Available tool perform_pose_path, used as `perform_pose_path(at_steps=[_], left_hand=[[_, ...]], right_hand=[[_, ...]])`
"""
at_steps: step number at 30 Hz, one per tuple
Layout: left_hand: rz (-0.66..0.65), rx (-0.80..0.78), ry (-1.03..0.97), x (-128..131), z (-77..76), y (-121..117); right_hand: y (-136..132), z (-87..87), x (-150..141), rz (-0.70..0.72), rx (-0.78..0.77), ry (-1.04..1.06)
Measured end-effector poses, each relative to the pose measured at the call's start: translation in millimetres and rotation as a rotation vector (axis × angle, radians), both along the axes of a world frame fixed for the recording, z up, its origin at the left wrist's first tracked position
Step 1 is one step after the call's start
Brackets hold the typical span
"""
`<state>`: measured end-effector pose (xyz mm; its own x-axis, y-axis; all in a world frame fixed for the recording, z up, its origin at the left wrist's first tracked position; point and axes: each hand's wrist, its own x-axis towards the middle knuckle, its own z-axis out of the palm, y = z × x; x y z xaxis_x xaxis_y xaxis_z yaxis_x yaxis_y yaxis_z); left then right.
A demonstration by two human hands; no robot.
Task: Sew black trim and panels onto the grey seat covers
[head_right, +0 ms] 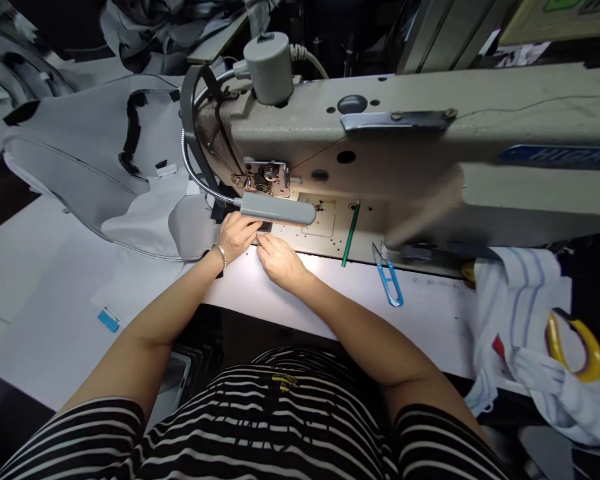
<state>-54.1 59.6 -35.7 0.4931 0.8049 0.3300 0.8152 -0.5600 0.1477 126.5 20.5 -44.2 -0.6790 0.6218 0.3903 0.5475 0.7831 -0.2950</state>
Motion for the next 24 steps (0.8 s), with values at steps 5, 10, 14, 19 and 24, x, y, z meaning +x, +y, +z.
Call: perform_pose_path(at_steps=[5,10,14,19,24], left_hand=[[-0.139,-0.029,0.013,-13,-3.4,11],[-0.266,-0.011,0.028,-20,-11.5,17],[-0.300,-0.036,-0.025,-19,-11.7,17],[-0.300,-0.070,-0.004,-16,-5.6,16],[-0.313,-0.016,0.058,-15,1.6,12]], right_hand=[[-11,3.1,-28,-0.048,-0.045,-0.193],[-12,5.8,-35,-0.061,-0.079,-0.165],[6,4.7,-10,-0.172,-0.157,-0.024],[33,6.2,19,-0.288,-0.261,0.033],[33,11.9,18,-0.275,-0.356,-0.110]])
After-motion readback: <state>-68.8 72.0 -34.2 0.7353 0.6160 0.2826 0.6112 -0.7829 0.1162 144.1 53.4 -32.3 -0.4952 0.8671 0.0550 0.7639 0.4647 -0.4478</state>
